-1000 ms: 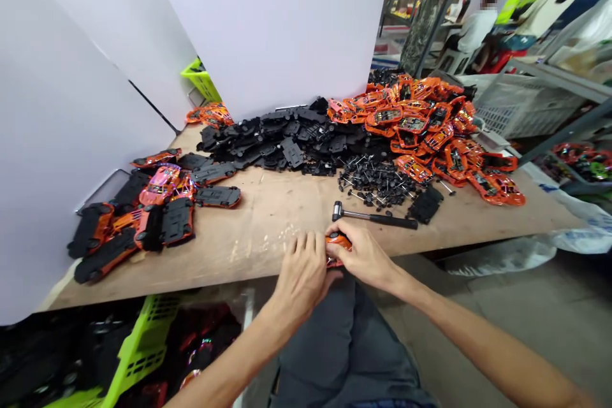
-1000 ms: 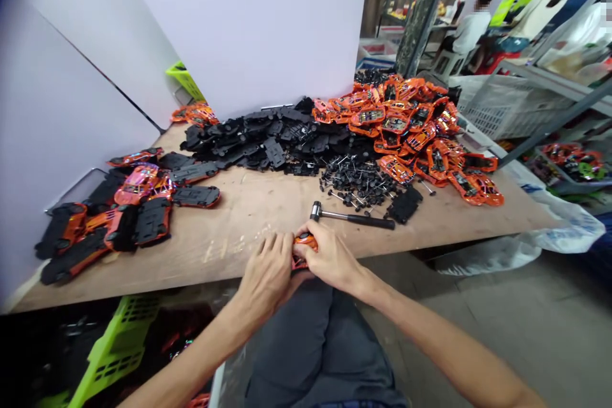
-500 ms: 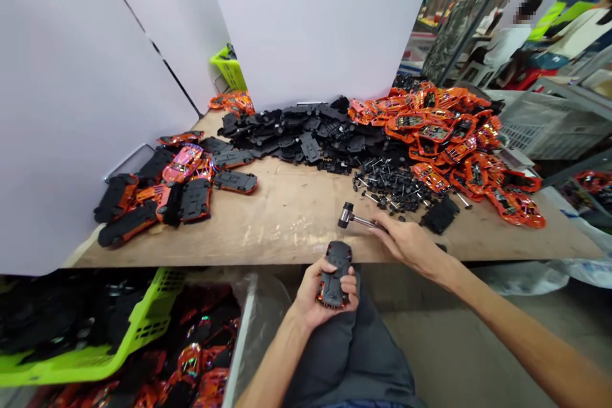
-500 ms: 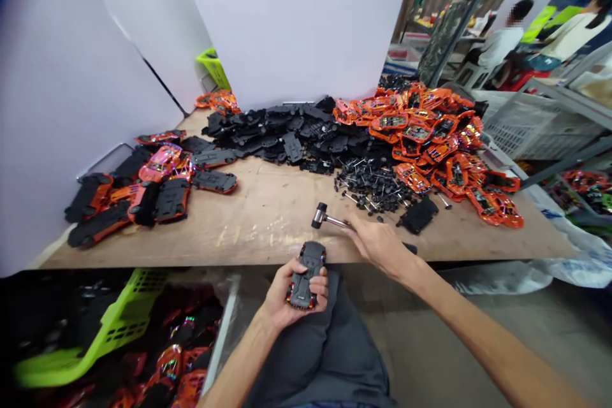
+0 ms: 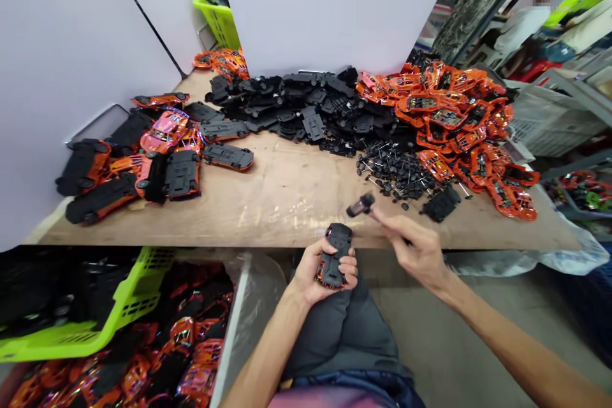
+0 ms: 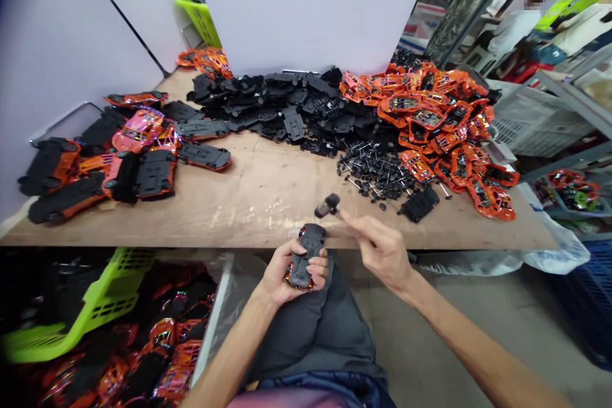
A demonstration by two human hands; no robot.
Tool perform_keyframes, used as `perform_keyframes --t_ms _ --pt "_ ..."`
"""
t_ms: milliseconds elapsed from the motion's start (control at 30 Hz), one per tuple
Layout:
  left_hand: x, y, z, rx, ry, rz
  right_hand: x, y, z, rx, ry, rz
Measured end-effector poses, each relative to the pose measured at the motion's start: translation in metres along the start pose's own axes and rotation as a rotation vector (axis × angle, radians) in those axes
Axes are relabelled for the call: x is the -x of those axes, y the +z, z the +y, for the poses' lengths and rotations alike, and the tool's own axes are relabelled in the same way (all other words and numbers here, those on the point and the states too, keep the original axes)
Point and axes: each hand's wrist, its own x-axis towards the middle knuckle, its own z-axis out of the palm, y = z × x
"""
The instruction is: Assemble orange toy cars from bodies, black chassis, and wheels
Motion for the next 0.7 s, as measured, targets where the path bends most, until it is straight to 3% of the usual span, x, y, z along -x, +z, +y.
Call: perform_keyframes --t_ms 100,233,333,467,567,700 --pt "0.001 0.002 0.000 0.012 -0.012 0.007 -0.003 -0.005 -0.003 0.015 -0.036 -0.087" --pt "0.002 0.007 0.000 0.040 -0.010 0.055 -0.021 0.001 -0.006 -0.022 0.069 0.092" --pt "0.004 0.009 -0.001 0.066 -0.002 0.080 -0.029 0.010 -0.001 -0.036 0.001 -0.029" --pt "0.005 0.010 -0.002 0.067 -0.012 0.078 -0.012 0.010 0.010 -0.024 0.020 0.052" --pt "0.004 0.012 -0.002 0.059 -0.011 0.065 0.002 0.002 0.022 0.018 -0.014 -0.024" --pt "0.003 0.011 -0.009 -0.005 0.090 0.088 -0.009 -0.001 0.040 0.026 0.060 0.080"
